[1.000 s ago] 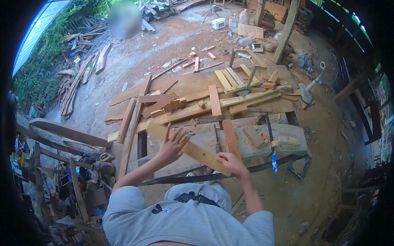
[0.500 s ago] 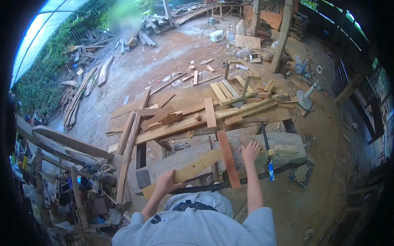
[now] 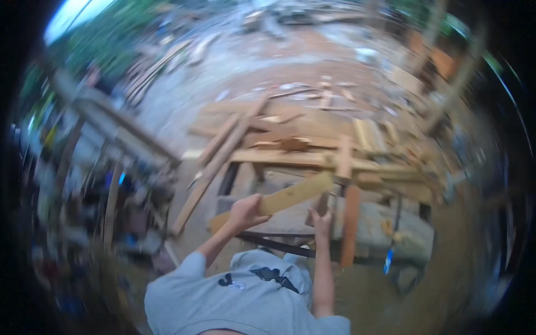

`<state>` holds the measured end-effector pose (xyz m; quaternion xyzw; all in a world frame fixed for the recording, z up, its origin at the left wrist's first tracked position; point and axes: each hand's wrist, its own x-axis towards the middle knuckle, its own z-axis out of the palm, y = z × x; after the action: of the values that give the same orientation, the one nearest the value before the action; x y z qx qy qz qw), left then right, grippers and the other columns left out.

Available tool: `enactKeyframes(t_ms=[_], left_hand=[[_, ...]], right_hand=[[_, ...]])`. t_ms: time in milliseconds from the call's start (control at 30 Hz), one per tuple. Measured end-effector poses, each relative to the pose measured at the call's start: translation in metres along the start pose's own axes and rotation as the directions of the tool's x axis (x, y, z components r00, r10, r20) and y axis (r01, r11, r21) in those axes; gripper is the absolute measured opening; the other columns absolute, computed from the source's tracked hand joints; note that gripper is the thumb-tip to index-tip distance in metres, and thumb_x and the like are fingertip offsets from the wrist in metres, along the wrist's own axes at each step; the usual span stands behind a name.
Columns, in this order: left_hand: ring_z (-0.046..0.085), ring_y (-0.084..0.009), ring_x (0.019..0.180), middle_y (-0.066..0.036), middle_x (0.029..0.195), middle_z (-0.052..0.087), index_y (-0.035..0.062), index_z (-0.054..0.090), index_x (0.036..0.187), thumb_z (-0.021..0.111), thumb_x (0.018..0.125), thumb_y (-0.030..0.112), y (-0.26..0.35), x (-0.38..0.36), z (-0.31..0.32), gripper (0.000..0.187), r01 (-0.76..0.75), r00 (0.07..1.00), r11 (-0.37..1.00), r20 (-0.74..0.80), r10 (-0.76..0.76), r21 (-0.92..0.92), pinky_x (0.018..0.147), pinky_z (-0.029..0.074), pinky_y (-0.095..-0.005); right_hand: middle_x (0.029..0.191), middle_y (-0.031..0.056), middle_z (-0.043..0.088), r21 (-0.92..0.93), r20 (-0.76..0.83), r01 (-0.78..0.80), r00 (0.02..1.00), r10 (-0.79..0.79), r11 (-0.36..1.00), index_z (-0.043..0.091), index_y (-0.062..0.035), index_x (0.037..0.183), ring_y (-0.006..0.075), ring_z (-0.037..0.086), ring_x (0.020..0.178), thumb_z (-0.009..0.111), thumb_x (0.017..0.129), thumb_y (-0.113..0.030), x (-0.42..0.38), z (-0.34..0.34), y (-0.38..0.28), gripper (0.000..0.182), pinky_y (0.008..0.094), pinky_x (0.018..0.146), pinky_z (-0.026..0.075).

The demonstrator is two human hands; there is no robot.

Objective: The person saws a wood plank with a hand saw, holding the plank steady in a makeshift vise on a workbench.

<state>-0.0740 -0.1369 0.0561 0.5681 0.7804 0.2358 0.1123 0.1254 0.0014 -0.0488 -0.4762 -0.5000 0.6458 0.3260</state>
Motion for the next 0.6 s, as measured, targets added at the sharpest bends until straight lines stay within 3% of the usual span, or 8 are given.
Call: enactKeyframes(t_ms=[67,100,133,167,267,433,500,600], left_hand=[[0.057,-0.0321,0.075,-0.015,0.082,0.058,0.0048,0.052,0.092,0.071,0.055,0.032,-0.012,-0.005,-0.012,0.049,0.015,0.998,0.999,-0.056,-0.017,-0.031,0.063,0.045,-0.0382],[0.057,-0.0317,0.076,-0.015,0.084,0.058,0.0049,0.052,0.093,0.071,0.055,0.031,-0.019,-0.011,-0.016,0.05,0.015,0.997,0.998,-0.072,-0.019,-0.058,0.065,0.046,-0.0377],[0.057,-0.0317,0.076,-0.015,0.084,0.058,0.0049,0.052,0.093,0.071,0.055,0.031,-0.028,-0.019,-0.02,0.05,0.054,0.994,0.997,-0.095,-0.059,-0.052,0.065,0.046,-0.0377],[0.057,-0.0312,0.077,-0.015,0.085,0.058,0.0052,0.052,0.094,0.07,0.055,0.031,-0.034,-0.025,-0.022,0.05,0.048,0.992,0.995,-0.116,-0.058,-0.087,0.065,0.046,-0.0374],[0.057,-0.0299,0.077,-0.015,0.085,0.058,0.0058,0.053,0.095,0.069,0.056,0.031,-0.049,-0.034,-0.024,0.049,0.04,0.989,0.99,-0.134,-0.059,-0.138,0.066,0.046,-0.0368],[0.057,-0.0306,0.077,-0.015,0.082,0.057,0.0039,0.05,0.089,0.07,0.054,0.033,-0.07,-0.029,-0.02,0.049,0.033,0.996,0.989,-0.08,-0.046,-0.146,0.065,0.046,-0.0371],[0.057,-0.0311,0.077,-0.015,0.081,0.056,0.0046,0.05,0.088,0.071,0.054,0.033,-0.071,-0.014,-0.019,0.049,-0.001,0.999,0.991,-0.046,-0.005,-0.136,0.064,0.045,-0.0375],[0.056,-0.0321,0.076,-0.016,0.081,0.056,0.007,0.05,0.088,0.073,0.053,0.035,-0.075,0.01,0.008,0.05,-0.078,0.996,0.989,0.043,0.084,-0.128,0.062,0.044,-0.039]], right_hand=[[0.103,0.0134,0.051,-0.37,0.049,-0.244,0.958,0.281,0.896,0.049,0.0017,0.103,0.0223,0.048,0.097,0.067,0.067,-0.025,-0.011,0.035,-0.023,0.049,0.0337,0.083,0.038],[0.103,0.0134,0.051,-0.404,0.11,-0.223,0.951,0.289,0.887,0.049,0.0017,0.103,0.0223,0.048,0.097,0.067,0.067,-0.025,-0.011,0.047,-0.002,0.049,0.0337,0.083,0.038],[0.106,0.0165,0.047,-0.653,0.027,0.054,0.999,-0.048,0.755,0.047,0.0033,0.103,0.0275,0.044,0.1,0.067,0.066,-0.022,-0.011,0.055,0.03,0.049,0.0373,0.086,0.035],[0.11,0.0197,0.042,-0.841,0.034,0.244,0.914,-0.404,0.482,0.046,0.0049,0.102,0.0328,0.04,0.104,0.067,0.065,-0.019,-0.01,0.061,0.049,0.049,0.041,0.089,0.033],[0.111,0.0221,0.038,-0.78,-0.01,0.228,0.927,-0.376,0.582,0.042,0.007,0.106,0.0378,0.035,0.106,0.065,0.067,-0.018,-0.01,0.066,0.059,0.052,0.0439,0.09,0.031],[0.113,0.0216,0.039,-0.814,-0.097,0.165,0.907,-0.409,0.558,0.039,0.0061,0.111,0.0374,0.035,0.107,0.063,0.071,-0.021,-0.007,0.064,0.061,0.054,0.0454,0.09,0.03],[0.116,0.0223,0.037,-0.843,-0.077,0.255,0.814,-0.576,0.473,0.039,0.0046,0.113,0.0378,0.035,0.109,0.064,0.072,-0.025,-0.018,0.057,0.046,0.057,0.0464,0.091,0.029],[0.116,0.0218,0.041,-0.925,-0.195,0.078,0.742,-0.641,0.372,0.041,0.0019,0.115,0.0372,0.036,0.11,0.064,0.071,-0.027,-0.038,0.027,0.031,0.057,0.0453,0.091,0.03]])
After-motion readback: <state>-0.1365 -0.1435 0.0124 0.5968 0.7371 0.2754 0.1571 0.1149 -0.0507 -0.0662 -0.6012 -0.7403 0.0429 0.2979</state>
